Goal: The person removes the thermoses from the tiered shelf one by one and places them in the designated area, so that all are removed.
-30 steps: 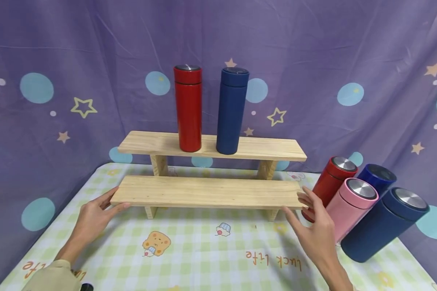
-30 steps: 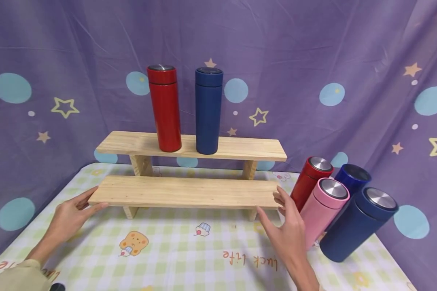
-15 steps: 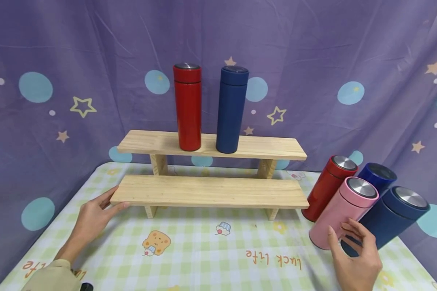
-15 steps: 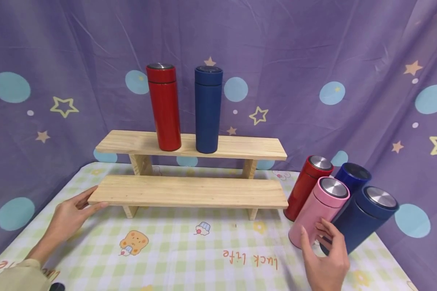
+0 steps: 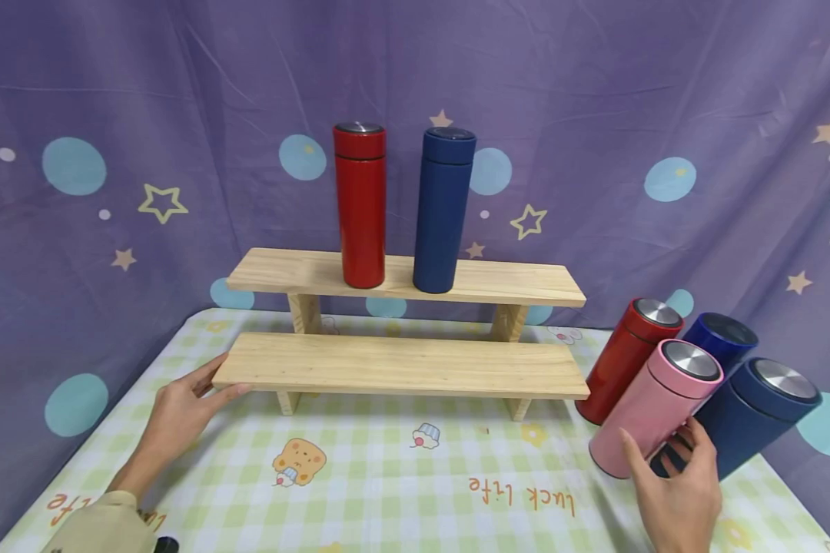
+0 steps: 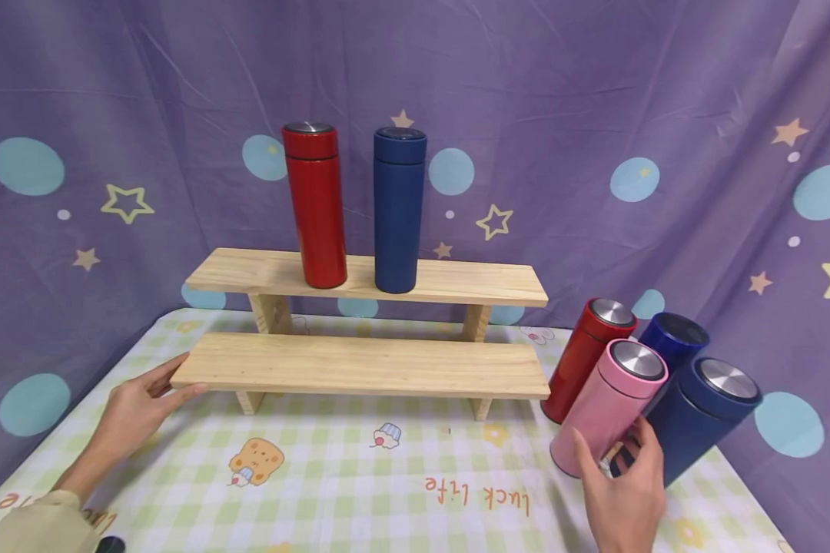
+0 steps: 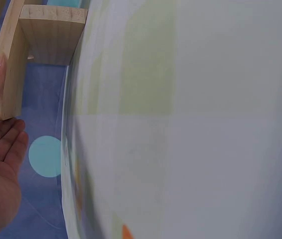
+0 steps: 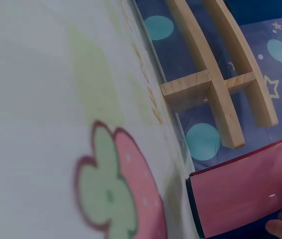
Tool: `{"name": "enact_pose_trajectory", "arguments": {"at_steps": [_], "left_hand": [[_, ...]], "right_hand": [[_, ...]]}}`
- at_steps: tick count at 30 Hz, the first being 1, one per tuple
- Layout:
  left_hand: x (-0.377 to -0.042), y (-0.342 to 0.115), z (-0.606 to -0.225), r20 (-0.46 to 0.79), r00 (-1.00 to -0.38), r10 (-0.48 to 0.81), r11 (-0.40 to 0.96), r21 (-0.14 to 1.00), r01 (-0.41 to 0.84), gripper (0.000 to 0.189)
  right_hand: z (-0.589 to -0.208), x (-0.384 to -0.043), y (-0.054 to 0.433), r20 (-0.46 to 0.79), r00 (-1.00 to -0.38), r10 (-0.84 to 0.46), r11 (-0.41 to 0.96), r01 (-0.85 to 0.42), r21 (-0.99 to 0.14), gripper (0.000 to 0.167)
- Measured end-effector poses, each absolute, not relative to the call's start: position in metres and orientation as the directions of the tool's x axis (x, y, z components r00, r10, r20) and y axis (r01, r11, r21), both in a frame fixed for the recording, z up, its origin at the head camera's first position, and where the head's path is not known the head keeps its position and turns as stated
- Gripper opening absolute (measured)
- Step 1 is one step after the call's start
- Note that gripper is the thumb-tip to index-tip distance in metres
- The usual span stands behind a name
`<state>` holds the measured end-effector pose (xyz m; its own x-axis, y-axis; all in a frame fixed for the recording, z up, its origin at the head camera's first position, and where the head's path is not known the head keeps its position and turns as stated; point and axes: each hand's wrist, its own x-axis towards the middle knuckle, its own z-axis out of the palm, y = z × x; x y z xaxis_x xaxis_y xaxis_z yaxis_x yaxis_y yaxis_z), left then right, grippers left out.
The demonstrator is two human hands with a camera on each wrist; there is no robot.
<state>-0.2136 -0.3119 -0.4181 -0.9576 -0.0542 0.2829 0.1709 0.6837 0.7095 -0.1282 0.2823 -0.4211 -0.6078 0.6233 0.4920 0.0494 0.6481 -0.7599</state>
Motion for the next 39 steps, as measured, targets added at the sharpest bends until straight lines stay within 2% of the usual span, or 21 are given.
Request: {"name": "enact_pose_trajectory", "arguments": {"at_steps": [3, 8, 14, 25, 39], "left_hand": [[-0.214, -0.312, -0.418, 0.285, -0.957, -0.058, 0.686, 0.708, 0.169, 0.081], [-0.213, -0.311, -0.417, 0.287, -0.956, -0.057, 0.685, 0.708, 0.172, 0.081], [-0.213, -0.309, -0.417, 0.291, -0.955, -0.062, 0.689, 0.705, 0.170, 0.081], [-0.212, -0.309, -0.415, 0.289, -0.955, -0.068, 0.690, 0.705, 0.164, 0.080], [-0.213, -0.310, -0.416, 0.307, -0.951, -0.045, 0.674, 0.711, 0.198, 0.079]], "right_hand": [[-0.421, -0.132, 0.286, 0.460, -0.648, 0.607, 0.651, 0.073, -0.756, 0.093], [-0.421, -0.136, 0.290, 0.454, -0.668, 0.589, 0.673, 0.095, -0.733, 0.089], [-0.422, -0.138, 0.292, 0.489, -0.655, 0.576, 0.675, 0.044, -0.736, 0.081], [-0.419, -0.138, 0.292, 0.493, -0.647, 0.581, 0.642, -0.008, -0.767, 0.080], [-0.391, -0.139, 0.285, 0.672, -0.583, 0.457, 0.718, -0.204, -0.666, 0.071]]}}
